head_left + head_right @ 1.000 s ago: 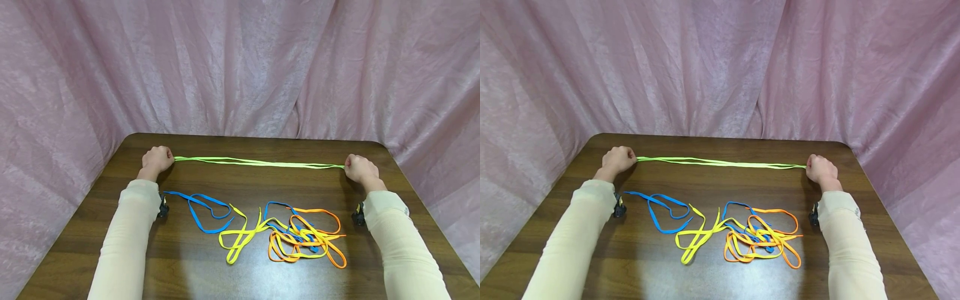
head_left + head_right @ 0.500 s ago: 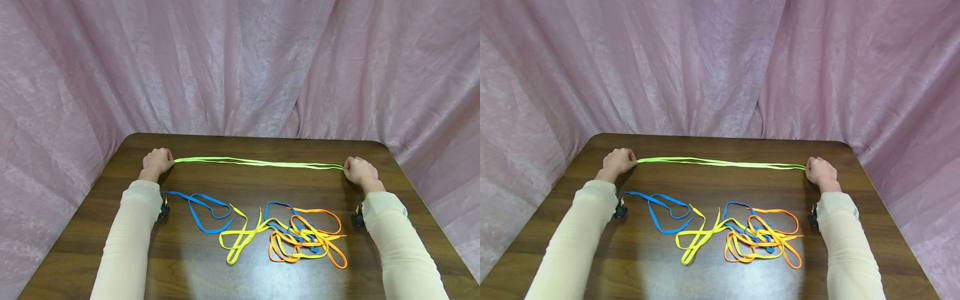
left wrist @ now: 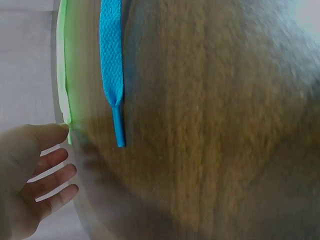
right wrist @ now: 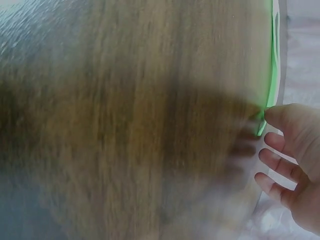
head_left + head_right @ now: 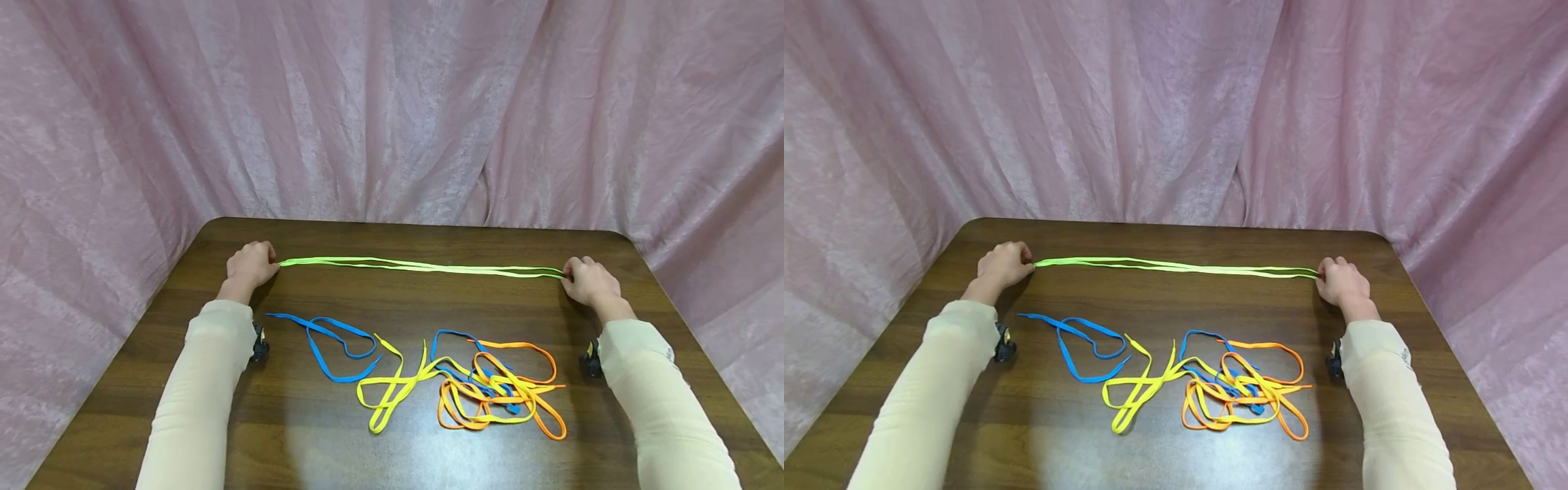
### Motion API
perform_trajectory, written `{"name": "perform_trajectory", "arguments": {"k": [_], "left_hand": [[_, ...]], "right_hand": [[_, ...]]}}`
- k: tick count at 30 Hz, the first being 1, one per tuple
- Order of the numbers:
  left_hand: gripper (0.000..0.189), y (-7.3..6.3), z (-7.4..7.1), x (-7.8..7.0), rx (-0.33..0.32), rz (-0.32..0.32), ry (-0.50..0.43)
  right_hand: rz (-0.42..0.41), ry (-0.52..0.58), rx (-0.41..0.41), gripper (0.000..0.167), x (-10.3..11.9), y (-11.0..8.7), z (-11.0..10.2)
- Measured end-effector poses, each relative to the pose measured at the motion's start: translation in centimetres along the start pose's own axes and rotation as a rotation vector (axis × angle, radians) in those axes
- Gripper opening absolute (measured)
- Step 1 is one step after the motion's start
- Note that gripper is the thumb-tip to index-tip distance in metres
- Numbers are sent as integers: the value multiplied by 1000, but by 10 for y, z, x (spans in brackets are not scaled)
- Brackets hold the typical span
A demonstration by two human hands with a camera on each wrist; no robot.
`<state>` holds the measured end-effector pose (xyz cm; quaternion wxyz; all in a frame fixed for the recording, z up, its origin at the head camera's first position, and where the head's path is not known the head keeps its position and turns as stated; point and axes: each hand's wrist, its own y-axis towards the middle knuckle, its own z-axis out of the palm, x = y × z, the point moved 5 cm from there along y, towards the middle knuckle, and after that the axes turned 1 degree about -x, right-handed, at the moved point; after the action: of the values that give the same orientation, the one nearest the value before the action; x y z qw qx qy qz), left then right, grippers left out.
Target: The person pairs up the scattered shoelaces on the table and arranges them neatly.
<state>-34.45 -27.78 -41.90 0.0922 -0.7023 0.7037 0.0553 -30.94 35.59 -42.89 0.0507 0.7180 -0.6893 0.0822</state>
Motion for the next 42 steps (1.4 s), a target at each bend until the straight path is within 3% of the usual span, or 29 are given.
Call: {"name": "perform_trajectory", "arguments": {"k": [8,17,21,30,42], "left_hand": [[32,-6,-7,-4,16,48,7],[43,-23,-13,-18,68,111,4],[47,-32,-15,-25,70,160,4],[55,-64,-17,-41,35,328,24],[67,-95,-20,-52,1,447,68]], "right_hand": [[-32,-3,-10,28,6,-6,-7],[-91,-28,6,36,19,-13,-14],[-146,-39,12,39,34,-17,-16],[-321,-93,-67,40,72,-26,-21],[-521,-134,-164,42,128,-40,-19]]}}
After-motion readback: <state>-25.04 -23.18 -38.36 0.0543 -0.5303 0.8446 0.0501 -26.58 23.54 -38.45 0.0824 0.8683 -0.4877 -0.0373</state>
